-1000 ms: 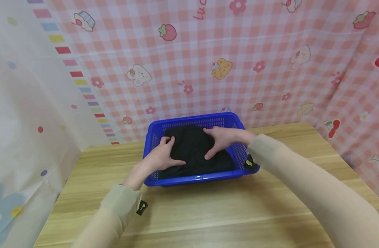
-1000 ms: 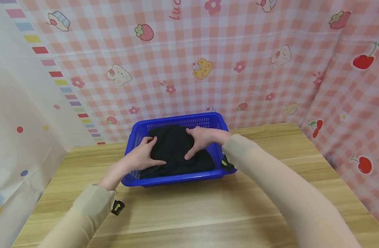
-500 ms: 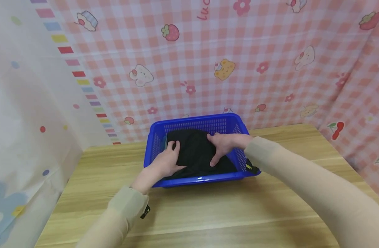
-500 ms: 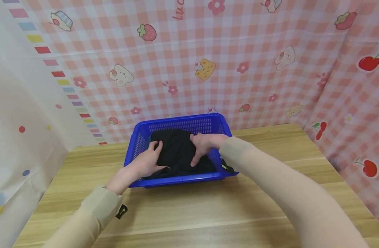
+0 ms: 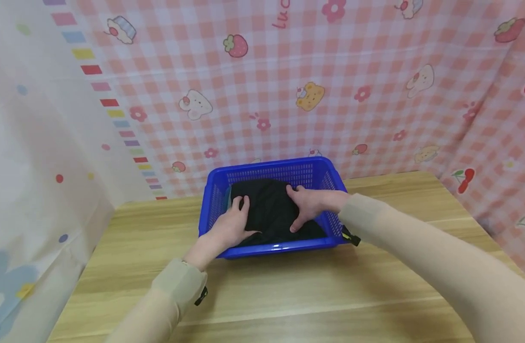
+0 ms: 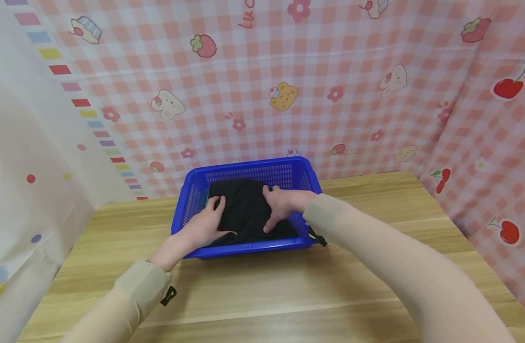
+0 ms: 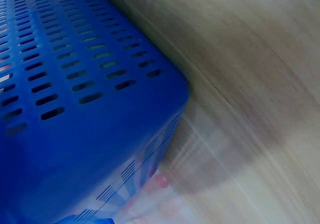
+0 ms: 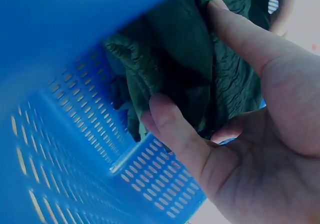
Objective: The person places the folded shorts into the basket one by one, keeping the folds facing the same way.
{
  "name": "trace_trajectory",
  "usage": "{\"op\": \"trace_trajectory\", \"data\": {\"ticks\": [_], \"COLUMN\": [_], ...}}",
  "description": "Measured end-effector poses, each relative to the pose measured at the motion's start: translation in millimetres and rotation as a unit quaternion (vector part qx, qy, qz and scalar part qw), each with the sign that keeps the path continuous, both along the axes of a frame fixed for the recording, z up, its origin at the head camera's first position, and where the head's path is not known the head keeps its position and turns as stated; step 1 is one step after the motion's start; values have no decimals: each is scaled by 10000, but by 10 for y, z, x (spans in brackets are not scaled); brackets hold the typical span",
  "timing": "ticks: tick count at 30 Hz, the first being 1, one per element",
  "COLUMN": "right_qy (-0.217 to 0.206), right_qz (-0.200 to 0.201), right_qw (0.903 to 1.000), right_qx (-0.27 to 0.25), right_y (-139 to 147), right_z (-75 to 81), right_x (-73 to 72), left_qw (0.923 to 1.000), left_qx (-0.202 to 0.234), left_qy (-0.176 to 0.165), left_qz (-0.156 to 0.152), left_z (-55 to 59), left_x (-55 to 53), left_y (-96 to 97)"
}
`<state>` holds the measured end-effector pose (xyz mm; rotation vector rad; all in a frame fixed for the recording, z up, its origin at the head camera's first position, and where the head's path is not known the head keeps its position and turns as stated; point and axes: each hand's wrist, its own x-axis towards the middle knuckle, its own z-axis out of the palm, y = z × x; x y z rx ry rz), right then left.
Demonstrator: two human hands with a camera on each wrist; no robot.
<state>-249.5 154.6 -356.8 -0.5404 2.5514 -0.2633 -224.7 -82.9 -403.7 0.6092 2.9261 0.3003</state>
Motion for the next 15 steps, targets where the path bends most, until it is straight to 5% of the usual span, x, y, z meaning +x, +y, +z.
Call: {"op": "trace_trajectory", "data": {"ticks": [9, 15], "right_qy": [91, 727], "right_qz": [75, 125], "right_qw": [9999, 9962], "right_qx": [1, -462], "right_y": [138, 346], "right_z": [107, 176], "right_x": [20, 165], "left_qw": [9986, 9948], "left_qx": [418, 833], "left_qy": [323, 574], "left_qz": [-1, 111], "left_z": [60, 152], "left_x": [21, 130], "left_y": [-120, -285]}}
